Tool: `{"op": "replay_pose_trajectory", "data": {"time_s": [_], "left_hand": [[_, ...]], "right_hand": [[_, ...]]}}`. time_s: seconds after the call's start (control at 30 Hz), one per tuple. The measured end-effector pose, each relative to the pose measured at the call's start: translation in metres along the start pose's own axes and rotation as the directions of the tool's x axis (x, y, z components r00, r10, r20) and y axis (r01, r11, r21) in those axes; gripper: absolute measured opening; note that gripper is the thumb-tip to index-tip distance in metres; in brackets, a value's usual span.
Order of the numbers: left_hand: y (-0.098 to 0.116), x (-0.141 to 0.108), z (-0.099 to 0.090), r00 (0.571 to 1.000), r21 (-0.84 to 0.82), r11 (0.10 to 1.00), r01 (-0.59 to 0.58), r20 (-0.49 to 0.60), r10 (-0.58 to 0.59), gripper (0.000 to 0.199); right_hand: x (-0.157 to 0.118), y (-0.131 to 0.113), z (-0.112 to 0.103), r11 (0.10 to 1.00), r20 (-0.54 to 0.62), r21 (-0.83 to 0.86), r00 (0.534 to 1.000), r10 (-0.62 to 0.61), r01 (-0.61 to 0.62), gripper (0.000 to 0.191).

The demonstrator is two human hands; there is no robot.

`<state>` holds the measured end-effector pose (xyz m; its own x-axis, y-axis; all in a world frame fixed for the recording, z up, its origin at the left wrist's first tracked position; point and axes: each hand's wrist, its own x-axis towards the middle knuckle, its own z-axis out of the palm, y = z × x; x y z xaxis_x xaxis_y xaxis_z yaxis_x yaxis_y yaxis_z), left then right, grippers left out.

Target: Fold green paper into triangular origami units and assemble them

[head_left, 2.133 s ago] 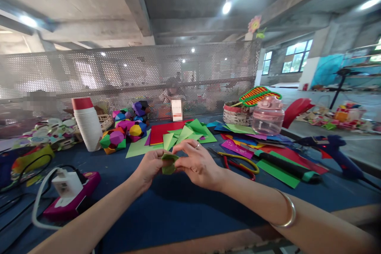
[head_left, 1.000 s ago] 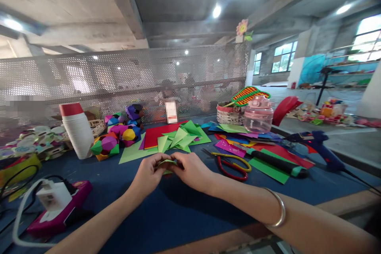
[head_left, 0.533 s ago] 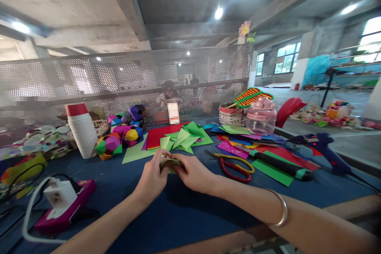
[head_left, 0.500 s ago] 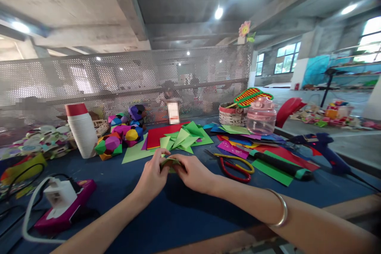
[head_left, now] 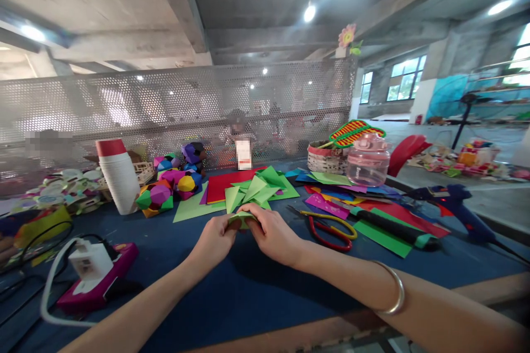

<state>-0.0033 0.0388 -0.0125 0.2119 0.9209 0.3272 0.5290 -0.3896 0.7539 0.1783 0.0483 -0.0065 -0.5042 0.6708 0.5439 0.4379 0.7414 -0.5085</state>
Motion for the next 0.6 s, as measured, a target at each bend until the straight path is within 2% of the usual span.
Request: {"op": "replay_pose_trajectory", "data": {"time_s": [0.17, 0.3, 0.6], "left_hand": [[-0.0004, 0.0003, -0.0022, 1.000, 0.052, 0.999, 0.005, -0.028, -0.003, 0.026], [-0.0002, -0.0005, -0.0051, 0.999, 0.095, 0.995, 0.007, -0.053, -0.002, 0.025], [-0.0028, 0.0019, -0.0065, 0.996, 0.115, 0.993, 0.005, -0.090, 0.006, 0.025]], "right_hand": [[0.0026, 0.0056, -0.0013, 0.999, 0.018, 0.005, 0.999, 0.041, -0.041, 0.028], [0.0039, 0.0049, -0.0049, 1.000, 0.049, -0.009, 0.998, 0.027, -0.026, 0.017], [0.0050, 0.0085, -0.0034, 1.000, 0.053, 0.021, 0.998, -0.013, 0.012, 0.023]]}}
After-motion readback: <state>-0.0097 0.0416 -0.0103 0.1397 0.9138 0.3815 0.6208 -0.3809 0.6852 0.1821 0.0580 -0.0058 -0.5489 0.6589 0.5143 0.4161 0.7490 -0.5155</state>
